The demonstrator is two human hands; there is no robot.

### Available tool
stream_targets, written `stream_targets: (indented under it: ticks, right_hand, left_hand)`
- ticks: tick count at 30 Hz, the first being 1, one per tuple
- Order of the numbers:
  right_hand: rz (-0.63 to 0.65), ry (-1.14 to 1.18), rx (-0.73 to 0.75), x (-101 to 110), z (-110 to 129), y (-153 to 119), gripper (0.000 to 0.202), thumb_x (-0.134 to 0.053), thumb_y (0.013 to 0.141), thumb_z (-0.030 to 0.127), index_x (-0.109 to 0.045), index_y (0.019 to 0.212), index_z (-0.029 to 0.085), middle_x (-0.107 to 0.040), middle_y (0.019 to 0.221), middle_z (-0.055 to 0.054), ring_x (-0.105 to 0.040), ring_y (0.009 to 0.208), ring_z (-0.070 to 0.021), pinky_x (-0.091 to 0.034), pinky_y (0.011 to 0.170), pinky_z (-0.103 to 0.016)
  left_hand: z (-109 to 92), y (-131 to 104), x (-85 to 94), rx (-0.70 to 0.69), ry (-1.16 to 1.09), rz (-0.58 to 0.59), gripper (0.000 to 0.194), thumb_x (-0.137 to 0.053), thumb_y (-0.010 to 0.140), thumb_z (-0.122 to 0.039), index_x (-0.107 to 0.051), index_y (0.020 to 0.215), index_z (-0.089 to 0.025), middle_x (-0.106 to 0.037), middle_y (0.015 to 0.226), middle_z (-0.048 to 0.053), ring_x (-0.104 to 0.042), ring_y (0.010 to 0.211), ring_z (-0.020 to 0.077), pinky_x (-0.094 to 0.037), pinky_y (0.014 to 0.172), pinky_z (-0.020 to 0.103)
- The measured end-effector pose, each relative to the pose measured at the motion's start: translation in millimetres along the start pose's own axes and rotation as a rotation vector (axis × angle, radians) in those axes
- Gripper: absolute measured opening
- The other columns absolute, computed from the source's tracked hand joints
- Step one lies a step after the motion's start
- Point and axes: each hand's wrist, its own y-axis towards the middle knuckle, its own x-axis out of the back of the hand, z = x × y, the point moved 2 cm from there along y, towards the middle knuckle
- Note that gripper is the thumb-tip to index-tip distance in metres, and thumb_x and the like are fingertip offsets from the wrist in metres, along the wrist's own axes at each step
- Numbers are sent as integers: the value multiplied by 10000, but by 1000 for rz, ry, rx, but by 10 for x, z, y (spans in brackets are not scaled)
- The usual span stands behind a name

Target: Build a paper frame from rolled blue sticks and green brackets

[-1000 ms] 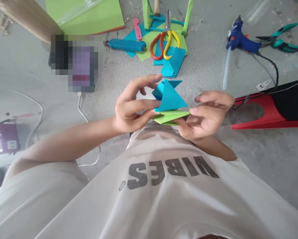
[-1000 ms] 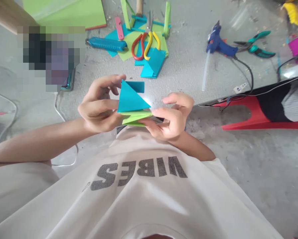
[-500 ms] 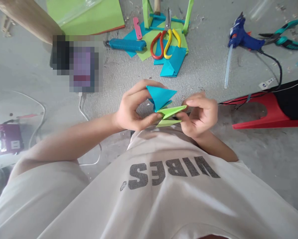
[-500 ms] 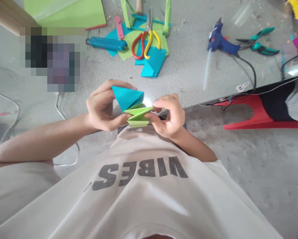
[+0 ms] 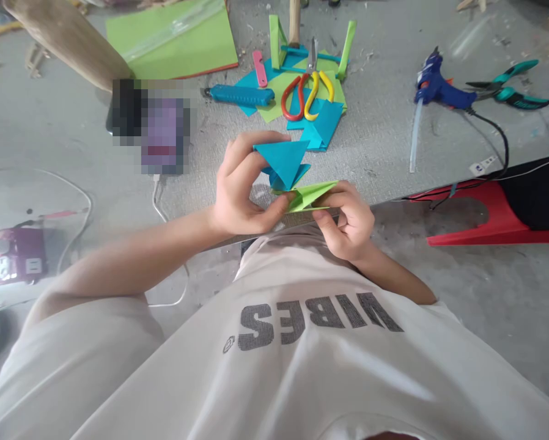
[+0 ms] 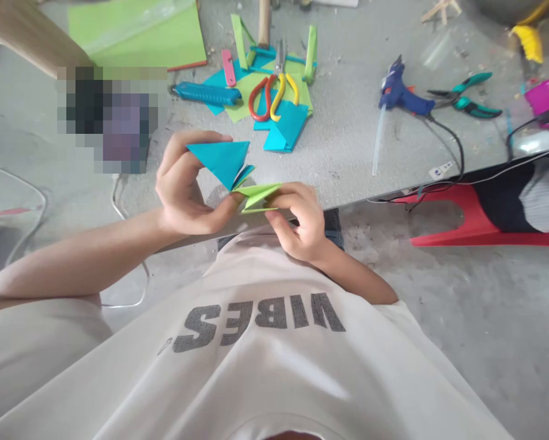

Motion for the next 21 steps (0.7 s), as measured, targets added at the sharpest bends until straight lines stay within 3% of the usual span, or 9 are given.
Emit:
stream_targets:
  ticks: [7,11,15,19,21]
  right_hand:
    - [29,75,-41,34,-94,-14,120,-645,1260,349,-759,1244,315,-832,1157,-46,-846,1054,-267,-665,959,-474]
    - [18,101,-67,29,-125,-35,114,-631,1262,352,-738,1288,322,-854,1288,-66,-854,1156,-286,-672,1008,-499]
    - [21,98,-61,9,-147,-39,118,-618,1262,375,-727,1289,338,-845,1382,-88,-849,1215,-311,-706,1021,-528]
    - [44,114,-66,2,-152,-37,117,-630,1257,368,-733,1298,331,-821,1409,-93,-841,1244,-315,-715,1042,-534]
    - [61,128,-58,6,-149,-33,124,-638,1255,360,-747,1302,324,-812,1411,-98,-835,1257,-314,-714,1053,-533]
  left_hand:
    - [66,-13,-82,17,25,11,351,-864,1138,-659,-779,1193,-323,-829,1563,139,-753,1439,419,-633,1279,713]
    - [102,-45,-153,27,-19,-4,409,-784,1202,-701,-734,1172,-296,-763,1610,175,-689,1548,436,-597,1292,725]
    - [144,-90,-193,-25,31,-99,388,-796,1186,-671,-742,1149,-289,-694,1630,180,-602,1609,476,-546,1308,764]
    - [60,-104,-250,-257,145,-332,192,-773,1194,-497,-785,1184,-306,-644,1366,143,-641,1318,371,-602,1175,663]
    - [6,-102,-276,-278,158,-348,168,-782,1193,-493,-793,1226,-329,-615,1224,101,-645,1173,325,-629,1084,596]
